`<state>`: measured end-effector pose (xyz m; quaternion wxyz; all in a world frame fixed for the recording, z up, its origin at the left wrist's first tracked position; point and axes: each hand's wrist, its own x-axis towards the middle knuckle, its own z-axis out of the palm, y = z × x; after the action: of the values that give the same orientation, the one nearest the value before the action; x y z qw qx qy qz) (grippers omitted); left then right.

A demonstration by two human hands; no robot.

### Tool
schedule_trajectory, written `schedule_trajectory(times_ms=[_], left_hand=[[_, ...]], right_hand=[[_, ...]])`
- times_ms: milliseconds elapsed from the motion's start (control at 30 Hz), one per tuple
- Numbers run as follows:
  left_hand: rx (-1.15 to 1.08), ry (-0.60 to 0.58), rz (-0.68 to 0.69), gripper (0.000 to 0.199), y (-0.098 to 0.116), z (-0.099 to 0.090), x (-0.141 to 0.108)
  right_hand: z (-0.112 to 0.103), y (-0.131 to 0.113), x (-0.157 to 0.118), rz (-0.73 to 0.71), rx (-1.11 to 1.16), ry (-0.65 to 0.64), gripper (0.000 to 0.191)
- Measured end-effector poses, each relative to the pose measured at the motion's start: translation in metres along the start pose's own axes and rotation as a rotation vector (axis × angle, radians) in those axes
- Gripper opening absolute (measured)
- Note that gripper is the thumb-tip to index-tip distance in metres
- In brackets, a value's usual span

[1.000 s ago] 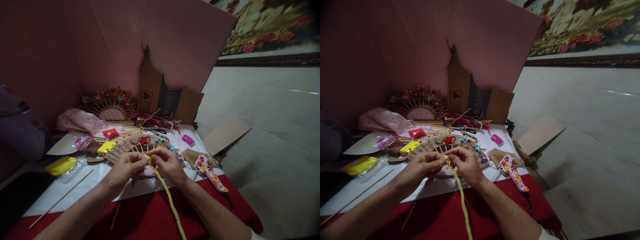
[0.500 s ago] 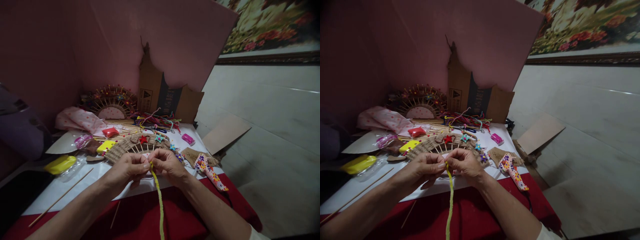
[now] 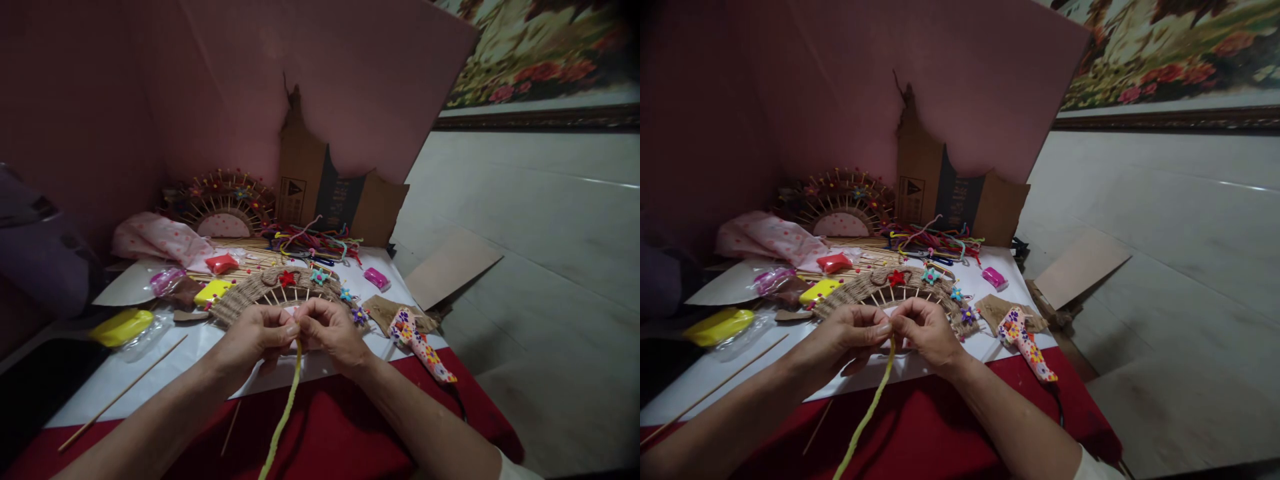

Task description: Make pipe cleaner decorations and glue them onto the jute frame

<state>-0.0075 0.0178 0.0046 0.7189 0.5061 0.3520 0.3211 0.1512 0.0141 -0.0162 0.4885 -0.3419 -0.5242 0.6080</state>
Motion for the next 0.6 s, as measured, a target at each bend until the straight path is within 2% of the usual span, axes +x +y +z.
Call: schedule_trajectory(times_ms=[133,333,600], left_hand=[[0.033,0.048,0.027,0.031,-0.0027,0.0021,0.0019],[0.001,0.104,0.066,0.029,0.0022,0.004,0.0018],[0.021,0.218,0.149,0.023,0.0062,0.0007,0.0008]], right_hand=[[0.0038,0.0021,-0.0004,-0.061,-0.059,0.045,0.032],[0.0044,0.0022,-0.0003,0.047,0.111,0.069,0.035],[0.0089,-0.004,-0.0017,0.057,0.055,0.089,0.031]])
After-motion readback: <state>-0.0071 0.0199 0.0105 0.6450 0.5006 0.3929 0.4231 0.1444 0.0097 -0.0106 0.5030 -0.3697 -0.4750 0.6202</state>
